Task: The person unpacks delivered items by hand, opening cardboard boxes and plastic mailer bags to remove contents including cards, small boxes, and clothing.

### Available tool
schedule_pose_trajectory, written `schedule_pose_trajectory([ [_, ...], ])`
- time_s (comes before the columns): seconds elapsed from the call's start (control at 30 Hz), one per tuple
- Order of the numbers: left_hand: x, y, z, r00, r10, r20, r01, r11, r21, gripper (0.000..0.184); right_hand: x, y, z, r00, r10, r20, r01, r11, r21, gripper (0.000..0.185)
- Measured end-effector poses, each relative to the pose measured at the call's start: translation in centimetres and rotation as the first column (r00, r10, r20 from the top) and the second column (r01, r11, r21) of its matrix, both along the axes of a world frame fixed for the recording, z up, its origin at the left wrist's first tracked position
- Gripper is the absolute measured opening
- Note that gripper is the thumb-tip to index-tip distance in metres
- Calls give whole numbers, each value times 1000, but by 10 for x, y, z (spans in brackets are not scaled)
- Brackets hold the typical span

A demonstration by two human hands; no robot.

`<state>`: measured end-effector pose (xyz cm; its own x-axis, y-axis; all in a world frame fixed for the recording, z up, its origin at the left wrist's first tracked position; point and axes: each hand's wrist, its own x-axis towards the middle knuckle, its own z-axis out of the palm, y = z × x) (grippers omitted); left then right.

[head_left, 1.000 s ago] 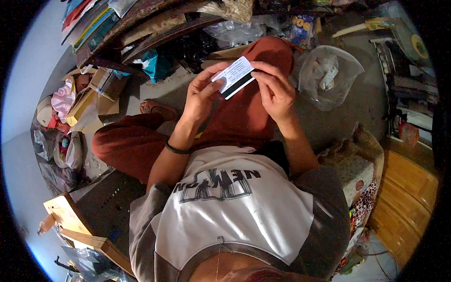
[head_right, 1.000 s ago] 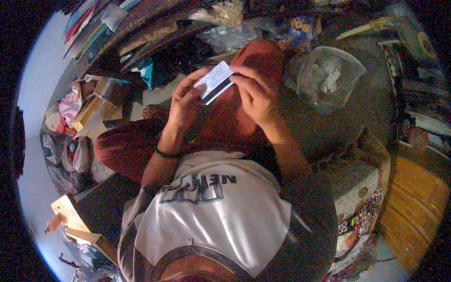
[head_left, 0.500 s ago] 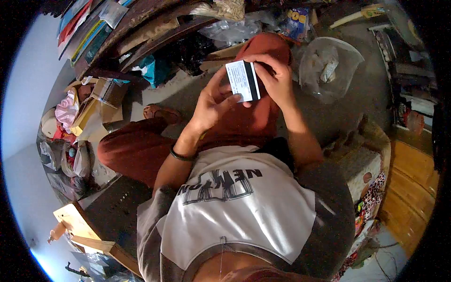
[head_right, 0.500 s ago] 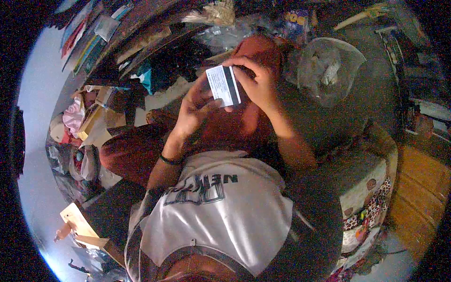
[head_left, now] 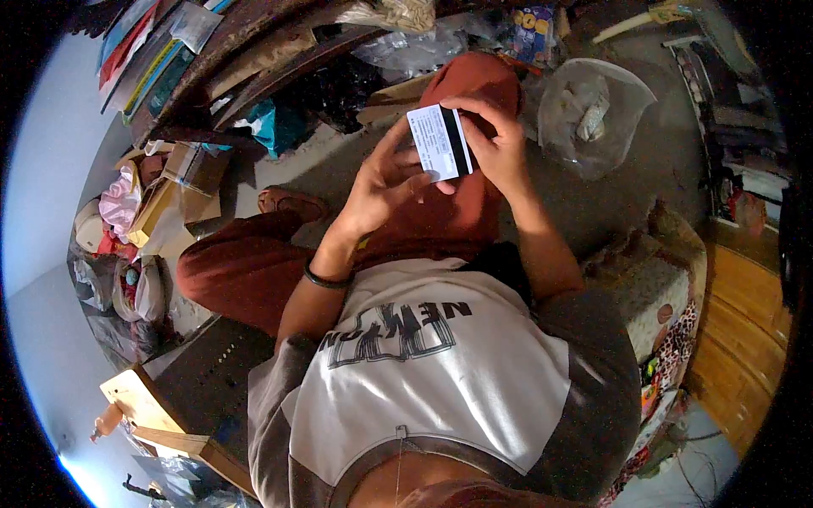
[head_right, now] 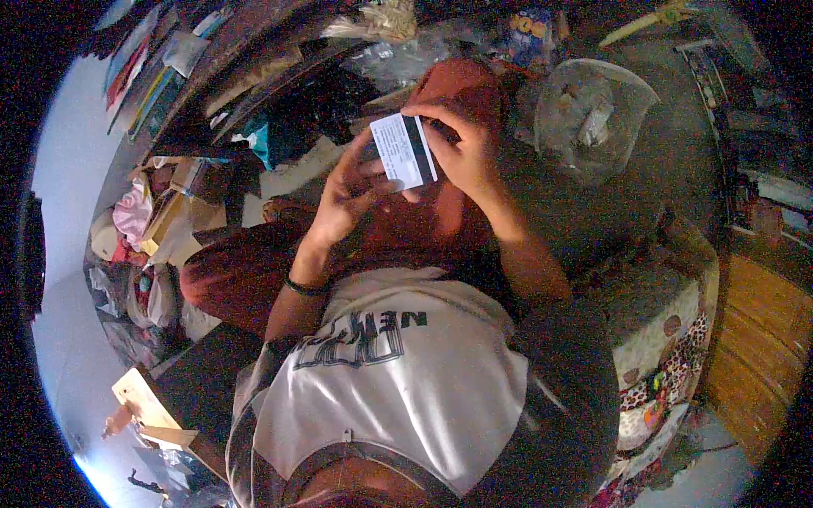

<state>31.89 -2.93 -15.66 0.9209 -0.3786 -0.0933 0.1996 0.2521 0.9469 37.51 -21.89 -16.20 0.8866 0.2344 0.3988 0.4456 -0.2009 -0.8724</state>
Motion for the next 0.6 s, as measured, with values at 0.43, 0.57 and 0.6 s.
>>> schedule_pose_trajectory([
  [0.43, -3, -5, -3, 993, 56, 103, -59, 998, 24, 70, -4, -22, -7, 921, -220, 323, 249, 967, -53, 18],
  [0.57, -1, -8, 4, 981, 175, -86, -185, 974, -132, 50, -23, -72, -41, 906, -387, -171, 399, 916, 45, 15],
  [0.6, 0, -6, 0, 981, 182, -70, -190, 973, -132, 47, -27, -87, -44, 872, -410, -267, 443, 893, 76, 16],
])
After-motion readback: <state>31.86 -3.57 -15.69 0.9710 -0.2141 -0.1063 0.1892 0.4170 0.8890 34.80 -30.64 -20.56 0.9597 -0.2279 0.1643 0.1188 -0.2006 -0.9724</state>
